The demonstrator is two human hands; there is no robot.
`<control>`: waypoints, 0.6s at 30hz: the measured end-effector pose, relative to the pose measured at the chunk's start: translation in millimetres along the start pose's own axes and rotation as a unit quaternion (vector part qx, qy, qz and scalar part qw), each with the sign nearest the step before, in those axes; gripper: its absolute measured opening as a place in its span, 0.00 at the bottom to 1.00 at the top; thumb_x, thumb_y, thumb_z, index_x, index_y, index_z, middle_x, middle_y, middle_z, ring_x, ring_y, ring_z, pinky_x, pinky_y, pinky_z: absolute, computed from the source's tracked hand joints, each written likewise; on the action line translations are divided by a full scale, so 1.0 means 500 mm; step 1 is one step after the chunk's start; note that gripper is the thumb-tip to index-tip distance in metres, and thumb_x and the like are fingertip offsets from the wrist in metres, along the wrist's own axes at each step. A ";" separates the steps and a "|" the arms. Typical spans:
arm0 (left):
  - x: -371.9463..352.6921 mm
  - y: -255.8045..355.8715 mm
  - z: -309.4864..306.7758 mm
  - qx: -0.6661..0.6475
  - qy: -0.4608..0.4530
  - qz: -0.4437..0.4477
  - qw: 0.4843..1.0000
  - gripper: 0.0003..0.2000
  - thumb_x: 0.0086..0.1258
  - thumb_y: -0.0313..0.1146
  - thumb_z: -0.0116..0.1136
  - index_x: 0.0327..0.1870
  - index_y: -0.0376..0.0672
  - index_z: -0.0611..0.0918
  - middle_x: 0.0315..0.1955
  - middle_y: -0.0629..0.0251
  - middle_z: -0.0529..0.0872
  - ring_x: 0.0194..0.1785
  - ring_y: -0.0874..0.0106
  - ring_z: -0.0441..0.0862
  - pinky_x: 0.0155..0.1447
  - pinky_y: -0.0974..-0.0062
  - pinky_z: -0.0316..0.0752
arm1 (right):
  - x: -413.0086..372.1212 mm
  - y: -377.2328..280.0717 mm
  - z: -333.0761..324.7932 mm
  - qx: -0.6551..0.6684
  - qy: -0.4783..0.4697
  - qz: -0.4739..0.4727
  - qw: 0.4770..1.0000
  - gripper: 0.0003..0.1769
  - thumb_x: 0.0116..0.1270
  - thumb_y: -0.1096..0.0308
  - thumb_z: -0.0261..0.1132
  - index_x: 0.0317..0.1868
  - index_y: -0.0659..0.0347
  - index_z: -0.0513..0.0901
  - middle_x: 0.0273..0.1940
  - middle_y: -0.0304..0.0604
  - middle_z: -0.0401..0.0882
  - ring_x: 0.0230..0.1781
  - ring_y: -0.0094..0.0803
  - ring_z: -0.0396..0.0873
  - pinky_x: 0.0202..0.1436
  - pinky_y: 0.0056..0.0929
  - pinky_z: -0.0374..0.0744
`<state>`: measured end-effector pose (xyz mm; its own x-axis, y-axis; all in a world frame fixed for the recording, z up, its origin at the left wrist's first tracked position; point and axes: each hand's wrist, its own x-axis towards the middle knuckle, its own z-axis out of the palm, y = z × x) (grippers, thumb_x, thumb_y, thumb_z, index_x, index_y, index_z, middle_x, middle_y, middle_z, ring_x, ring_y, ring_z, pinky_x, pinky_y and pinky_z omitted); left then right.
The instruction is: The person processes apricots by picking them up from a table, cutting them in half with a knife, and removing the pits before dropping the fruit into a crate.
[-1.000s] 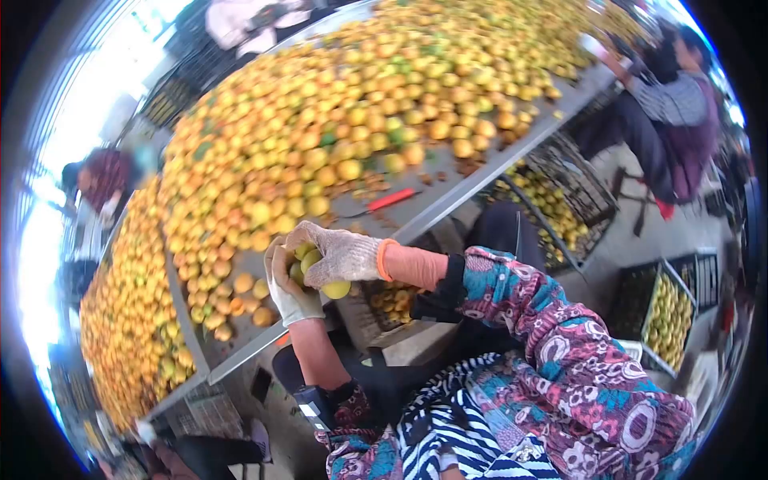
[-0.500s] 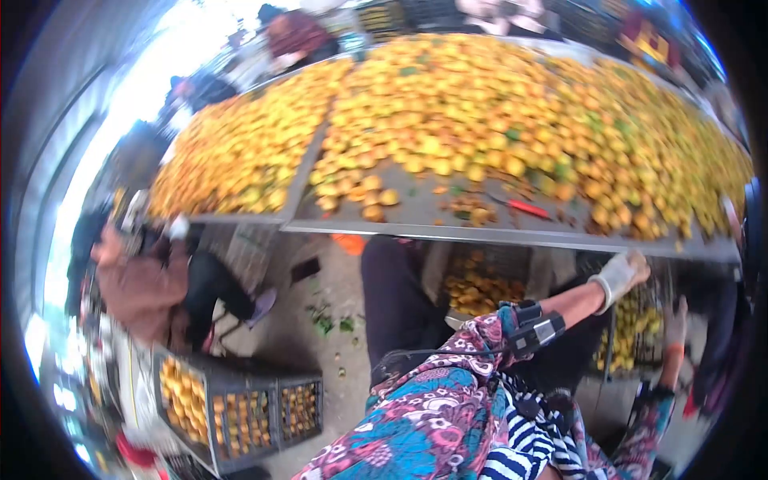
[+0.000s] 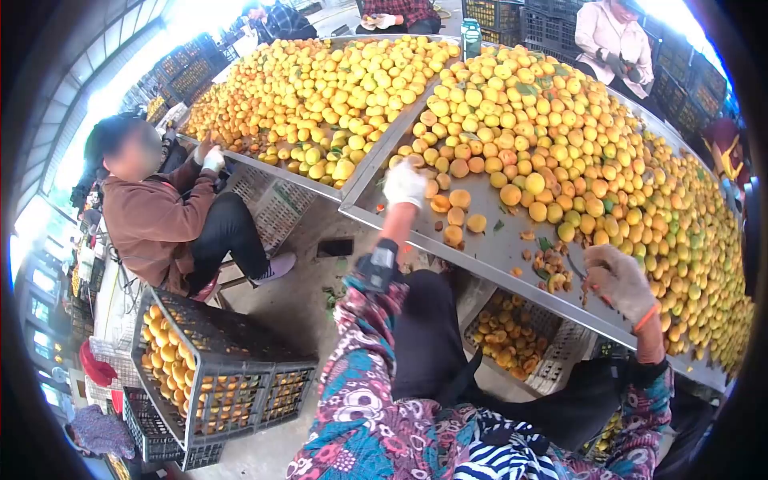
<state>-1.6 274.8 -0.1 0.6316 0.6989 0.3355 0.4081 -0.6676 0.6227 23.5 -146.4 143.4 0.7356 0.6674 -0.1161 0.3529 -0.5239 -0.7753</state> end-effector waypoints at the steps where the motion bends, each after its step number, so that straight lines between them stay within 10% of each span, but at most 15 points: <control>1: 0.030 -0.026 -0.016 0.056 -0.045 -0.024 0.997 0.21 0.58 0.43 0.61 0.52 0.46 0.79 0.44 0.48 0.82 0.50 0.53 0.80 0.55 0.61 0.74 | 0.026 -0.013 0.024 0.006 -0.019 0.005 1.000 0.12 0.64 0.73 0.61 0.48 0.65 0.79 0.36 0.39 0.80 0.34 0.21 0.76 0.38 0.21 0.76; 4: 0.086 -0.081 0.008 0.120 -0.194 -0.108 0.968 0.27 0.58 0.49 0.61 0.58 0.50 0.74 0.56 0.45 0.75 0.56 0.51 0.76 0.60 0.59 0.71 | 0.098 -0.017 0.093 0.026 -0.068 0.009 0.997 0.12 0.64 0.72 0.62 0.47 0.66 0.79 0.36 0.40 0.81 0.36 0.22 0.77 0.43 0.23 0.78; 7: 0.073 -0.065 0.048 0.154 -0.151 -0.083 0.973 0.27 0.57 0.50 0.60 0.56 0.48 0.75 0.56 0.45 0.75 0.56 0.53 0.76 0.59 0.60 0.72 | 0.143 -0.013 0.124 0.037 -0.104 0.014 0.994 0.12 0.65 0.71 0.62 0.47 0.66 0.79 0.36 0.40 0.81 0.36 0.23 0.78 0.44 0.23 0.78; 12: -0.002 0.062 0.124 0.127 -0.322 0.084 0.934 0.16 0.62 0.44 0.52 0.48 0.50 0.82 0.45 0.54 0.84 0.50 0.57 0.81 0.55 0.60 0.76 | 0.193 -0.025 0.145 -0.016 -0.135 0.082 0.987 0.11 0.65 0.70 0.61 0.46 0.64 0.79 0.34 0.40 0.81 0.34 0.23 0.77 0.40 0.25 0.77; 18: -0.047 0.134 0.160 0.044 -0.241 0.194 0.950 0.14 0.53 0.41 0.59 0.36 0.43 0.82 0.37 0.54 0.83 0.44 0.58 0.83 0.47 0.60 0.78 | 0.206 0.009 0.158 -0.067 -0.071 -0.030 0.995 0.11 0.65 0.69 0.61 0.46 0.64 0.79 0.33 0.39 0.82 0.33 0.23 0.78 0.39 0.24 0.77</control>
<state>63.5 192.9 -22.9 0.9656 0.2112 0.1518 0.1228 -0.8848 0.4495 55.5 -38.2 78.8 0.6254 0.7626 -0.1651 0.4755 -0.5403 -0.6942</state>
